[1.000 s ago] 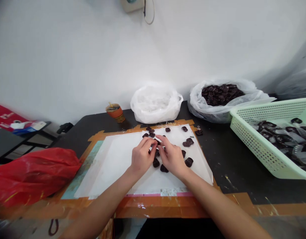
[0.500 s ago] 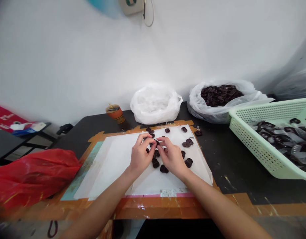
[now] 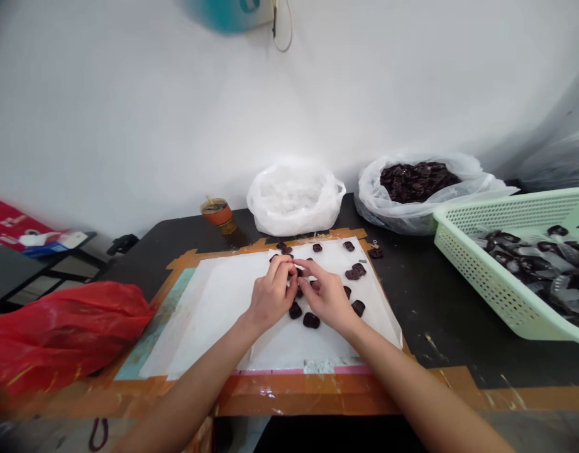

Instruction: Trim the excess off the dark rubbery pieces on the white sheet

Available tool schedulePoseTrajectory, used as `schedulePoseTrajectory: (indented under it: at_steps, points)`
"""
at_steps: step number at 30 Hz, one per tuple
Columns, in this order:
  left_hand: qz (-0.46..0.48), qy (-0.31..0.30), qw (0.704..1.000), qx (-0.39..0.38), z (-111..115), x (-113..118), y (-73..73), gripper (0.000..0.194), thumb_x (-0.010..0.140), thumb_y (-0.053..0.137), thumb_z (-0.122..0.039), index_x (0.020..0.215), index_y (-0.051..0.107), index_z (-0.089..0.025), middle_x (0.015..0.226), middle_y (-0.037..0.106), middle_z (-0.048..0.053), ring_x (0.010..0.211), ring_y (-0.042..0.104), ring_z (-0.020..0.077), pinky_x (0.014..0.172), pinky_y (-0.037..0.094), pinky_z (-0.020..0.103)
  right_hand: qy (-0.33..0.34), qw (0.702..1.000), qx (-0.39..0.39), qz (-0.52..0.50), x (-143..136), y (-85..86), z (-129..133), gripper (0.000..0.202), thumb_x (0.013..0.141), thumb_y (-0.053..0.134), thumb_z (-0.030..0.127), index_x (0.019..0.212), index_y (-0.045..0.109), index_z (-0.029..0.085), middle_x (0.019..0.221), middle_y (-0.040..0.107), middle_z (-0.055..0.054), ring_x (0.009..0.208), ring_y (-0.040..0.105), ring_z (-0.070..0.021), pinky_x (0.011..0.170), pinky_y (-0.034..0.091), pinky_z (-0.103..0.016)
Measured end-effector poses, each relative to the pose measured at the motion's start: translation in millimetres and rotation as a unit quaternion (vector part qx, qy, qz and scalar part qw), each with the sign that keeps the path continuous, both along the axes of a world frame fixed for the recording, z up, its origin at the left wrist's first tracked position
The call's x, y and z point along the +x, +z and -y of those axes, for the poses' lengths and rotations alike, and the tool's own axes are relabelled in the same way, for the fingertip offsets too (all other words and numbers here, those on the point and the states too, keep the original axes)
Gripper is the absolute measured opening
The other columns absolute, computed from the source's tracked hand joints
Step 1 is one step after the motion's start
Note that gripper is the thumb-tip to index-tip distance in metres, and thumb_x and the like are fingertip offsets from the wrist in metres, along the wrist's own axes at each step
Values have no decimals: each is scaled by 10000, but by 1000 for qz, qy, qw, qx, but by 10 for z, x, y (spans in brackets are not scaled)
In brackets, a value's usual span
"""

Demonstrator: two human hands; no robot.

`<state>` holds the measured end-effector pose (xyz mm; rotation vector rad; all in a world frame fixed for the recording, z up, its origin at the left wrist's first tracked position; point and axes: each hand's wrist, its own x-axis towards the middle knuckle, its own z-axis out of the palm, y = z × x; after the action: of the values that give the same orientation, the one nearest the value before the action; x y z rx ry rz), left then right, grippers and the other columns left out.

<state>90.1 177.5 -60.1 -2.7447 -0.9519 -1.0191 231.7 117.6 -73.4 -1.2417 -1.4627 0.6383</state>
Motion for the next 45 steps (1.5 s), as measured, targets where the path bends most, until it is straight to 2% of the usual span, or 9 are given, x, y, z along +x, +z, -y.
schedulePoseTrajectory:
  at_steps: [5, 13, 19, 22, 26, 29, 34, 40, 45]
  points:
    - [-7, -12, 1000, -6, 10, 6, 0, 55, 906, 410, -205, 935, 450, -179, 1038, 559, 63, 787, 604, 125, 468, 386, 195, 5, 1000, 9, -26, 41, 13, -16, 239, 884, 511, 244, 1102, 604, 213, 981, 650, -39, 774, 604, -150, 559, 470, -224]
    - [-23, 8, 1000, 11, 18, 21, -34, 34, 912, 408, -190, 937, 429, -178, 1026, 574, 61, 759, 606, 123, 437, 349, 199, 9, 993, -28, -113, 28, 22, -43, 188, 854, 560, 268, 1013, 613, 182, 891, 661, -41, 781, 616, -152, 607, 479, -231]
    - [32, 15, 999, -6, 23, 32, -30, 52, 898, 417, -163, 945, 429, -183, 1019, 563, 69, 876, 598, 148, 515, 418, 191, 0, 985, -74, -155, 22, 71, -59, 198, 826, 586, 306, 965, 604, 165, 824, 658, -47, 746, 620, -164, 549, 464, -227]
    - [63, 5, 997, -43, 36, 41, -25, 68, 891, 413, -156, 949, 433, -185, 991, 555, 67, 873, 589, 154, 566, 451, 208, -22, 992, -43, -119, 17, 70, -43, 210, 830, 579, 289, 1004, 598, 173, 840, 659, -46, 742, 614, -162, 564, 459, -234]
    - [94, 5, 991, -90, 47, 47, -7, 72, 883, 474, -214, 950, 470, -188, 937, 558, 49, 807, 585, 151, 611, 474, 233, -66, 997, -24, -37, 16, 61, 2, 299, 854, 539, 257, 1151, 555, 221, 780, 649, 0, 505, 499, -96, 464, 372, -226]
    - [109, 11, 989, -98, 49, 39, 2, 61, 881, 508, -232, 919, 534, -191, 988, 572, 55, 777, 595, 139, 648, 488, 240, -73, 997, -8, 3, 14, 54, 19, 271, 868, 509, 252, 1123, 596, 225, 832, 653, -5, 442, 431, -70, 439, 353, -224]
    - [137, -23, 985, -99, 67, 19, 13, 109, 889, 482, -184, 824, 569, -186, 972, 606, 54, 827, 611, 144, 733, 498, 251, -40, 996, 30, 70, 3, 20, 4, 303, 865, 505, 237, 1155, 588, 218, 915, 661, -21, 537, 527, -94, 501, 412, -219]
    - [151, -31, 971, -184, 117, 34, 72, 95, 903, 447, -188, 893, 541, -190, 913, 628, 49, 810, 603, 148, 698, 486, 251, -143, 978, 44, 143, -41, 2, 9, 139, 803, 583, 251, 935, 591, 207, 837, 690, 0, 565, 584, -124, 505, 374, -226]
    - [174, -40, 961, -211, 133, 30, 103, 66, 896, 462, -192, 873, 524, -190, 1002, 641, 60, 885, 622, 154, 697, 493, 241, -124, 978, 59, 158, -31, 15, 45, 153, 827, 575, 281, 963, 569, 212, 915, 698, -6, 671, 645, -152, 563, 403, -232]
